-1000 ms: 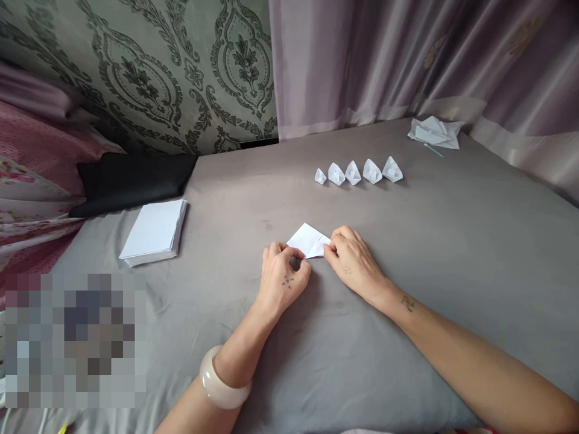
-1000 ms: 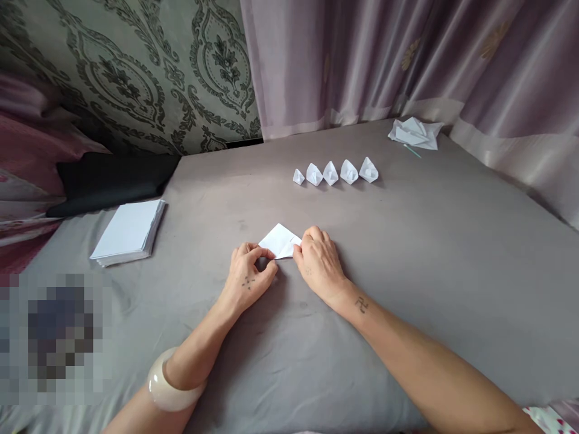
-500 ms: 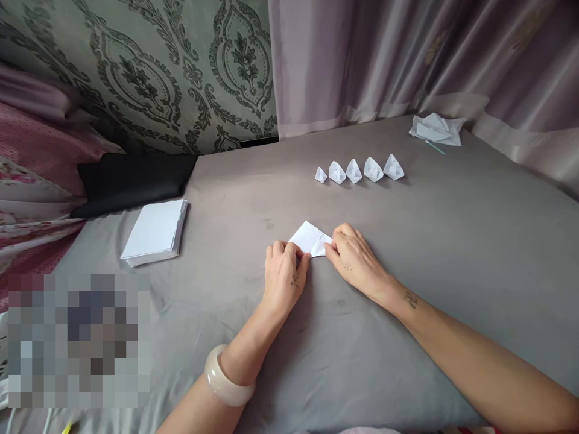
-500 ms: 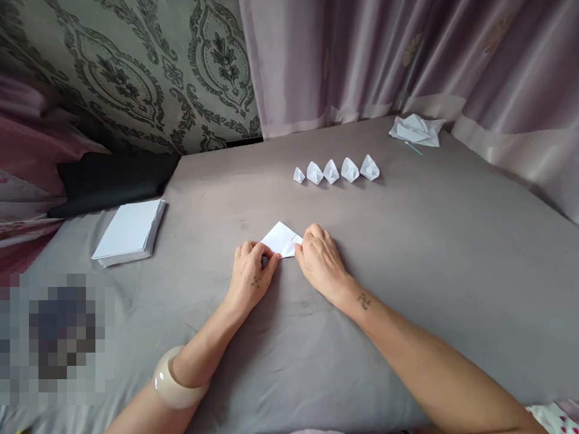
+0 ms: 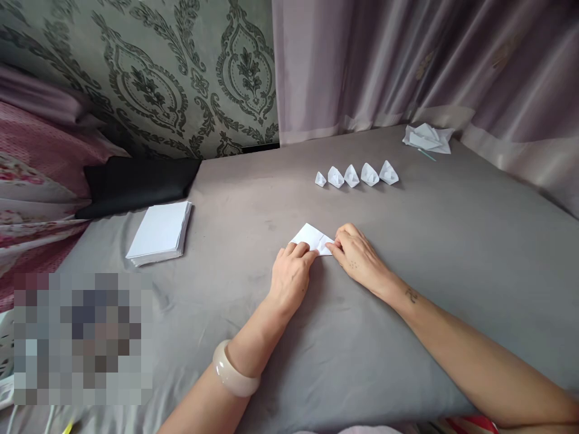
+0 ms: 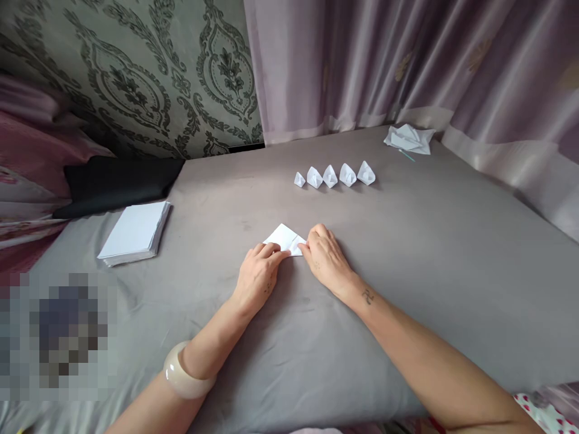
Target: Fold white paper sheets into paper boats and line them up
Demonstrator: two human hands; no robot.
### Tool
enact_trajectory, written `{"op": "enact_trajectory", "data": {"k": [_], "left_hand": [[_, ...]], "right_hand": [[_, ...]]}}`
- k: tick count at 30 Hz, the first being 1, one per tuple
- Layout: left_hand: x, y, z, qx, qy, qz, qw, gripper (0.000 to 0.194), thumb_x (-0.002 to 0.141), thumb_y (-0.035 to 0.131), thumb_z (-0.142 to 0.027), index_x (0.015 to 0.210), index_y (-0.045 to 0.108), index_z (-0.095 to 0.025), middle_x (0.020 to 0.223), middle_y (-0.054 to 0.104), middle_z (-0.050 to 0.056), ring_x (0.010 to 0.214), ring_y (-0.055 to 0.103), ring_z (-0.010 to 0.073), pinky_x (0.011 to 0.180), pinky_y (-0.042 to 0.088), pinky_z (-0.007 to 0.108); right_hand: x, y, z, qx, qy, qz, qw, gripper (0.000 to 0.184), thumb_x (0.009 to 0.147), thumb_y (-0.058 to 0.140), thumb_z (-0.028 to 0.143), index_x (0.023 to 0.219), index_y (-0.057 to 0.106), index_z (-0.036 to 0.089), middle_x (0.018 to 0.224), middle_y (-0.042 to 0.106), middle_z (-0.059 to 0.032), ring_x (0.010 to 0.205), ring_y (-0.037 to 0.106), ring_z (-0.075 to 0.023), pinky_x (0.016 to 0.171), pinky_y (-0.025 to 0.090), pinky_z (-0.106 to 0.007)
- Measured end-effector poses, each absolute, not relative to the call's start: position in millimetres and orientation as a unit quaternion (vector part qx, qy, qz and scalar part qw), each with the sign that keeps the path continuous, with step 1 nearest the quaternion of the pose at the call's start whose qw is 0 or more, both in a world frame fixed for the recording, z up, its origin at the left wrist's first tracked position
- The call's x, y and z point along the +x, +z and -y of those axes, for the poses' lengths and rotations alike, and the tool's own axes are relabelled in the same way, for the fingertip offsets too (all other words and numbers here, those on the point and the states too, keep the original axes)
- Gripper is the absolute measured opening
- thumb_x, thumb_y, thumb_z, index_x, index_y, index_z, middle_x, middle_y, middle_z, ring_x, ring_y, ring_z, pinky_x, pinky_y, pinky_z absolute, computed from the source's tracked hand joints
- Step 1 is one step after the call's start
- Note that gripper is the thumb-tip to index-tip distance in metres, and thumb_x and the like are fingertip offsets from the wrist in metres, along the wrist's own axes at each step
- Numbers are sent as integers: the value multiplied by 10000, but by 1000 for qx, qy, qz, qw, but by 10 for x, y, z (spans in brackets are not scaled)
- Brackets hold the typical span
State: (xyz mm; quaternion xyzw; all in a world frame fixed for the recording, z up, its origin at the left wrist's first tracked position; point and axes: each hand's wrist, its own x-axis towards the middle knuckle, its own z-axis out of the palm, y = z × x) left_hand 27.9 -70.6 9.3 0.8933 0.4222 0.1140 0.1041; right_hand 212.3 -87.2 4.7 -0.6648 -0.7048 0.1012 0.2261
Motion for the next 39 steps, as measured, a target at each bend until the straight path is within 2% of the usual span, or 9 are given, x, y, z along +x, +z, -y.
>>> {"op": "enact_trajectory", "data": {"k": [3,5,9,14,24,28,31,35,39], "left_hand": [[252,92,716,909,93,-401,67,341,950,359,-127,1142,614,-246,1057,628,70,921,531,224,726,372,353],[240,96,726,916,87,-389,50,356,937,367,-110,1183,592,-233,1081,621,79,927,532,234,730,378,364],[222,132,744,921,80,-377,58,275,927,411,-140,1081,631,-200,1104,609,89,973,528,251,770,411,383],[187,175,760,925,82,-358,97,186,889,486,-151,975,646,-189,1088,604,84,999,524,234,845,460,344],[129,175,813,902,94,-411,98,355,885,372,-49,1048,654,-191,1066,633,91,996,555,227,808,503,325],[87,167,755,869,160,-443,151,358,858,378,-39,913,688,-209,1040,647,74,955,587,208,758,497,302],[92,112,643,791,251,-519,207,255,843,434,-74,875,662,-183,938,650,65,817,607,167,755,487,289],[156,49,491,741,281,-563,234,313,869,537,-265,1162,558,-158,882,634,55,787,600,171,745,472,301],[199,84,409,712,230,-608,267,175,831,577,-292,938,628,-163,903,621,71,846,590,193,758,450,305]], "right_hand": [[2139,104,950,-657,94,700,265,149,906,497,234,779,557,186,937,591,-101,836,604,-207,787,515,-345],[2043,157,1070,-651,39,698,295,199,939,400,170,952,599,160,1087,608,-140,1004,599,-234,898,495,-384],[1690,174,1357,-583,67,773,239,392,970,305,165,1327,457,105,1311,575,-159,1232,529,-221,1027,460,-386],[1501,71,1492,-586,31,791,174,549,942,372,233,1418,336,-37,1471,383,-248,1385,354,-296,1121,368,-472],[1651,80,1512,-612,1,779,137,534,955,376,300,1402,423,11,1477,394,-206,1391,344,-289,1126,345,-449],[1746,83,1522,-633,-17,763,131,504,956,381,291,1373,461,21,1448,440,-210,1360,391,-293,1098,368,-443],[1751,122,1512,-644,-23,754,129,477,957,382,286,1339,493,23,1418,469,-219,1323,420,-306,1068,390,-445],[1724,181,1489,-658,-17,743,122,425,945,404,277,1294,538,74,1274,547,-192,1109,530,-305,889,496,-435],[1718,180,1476,-665,-15,737,123,409,947,407,271,1294,536,97,1133,571,-168,998,529,-286,838,501,-433]]}}
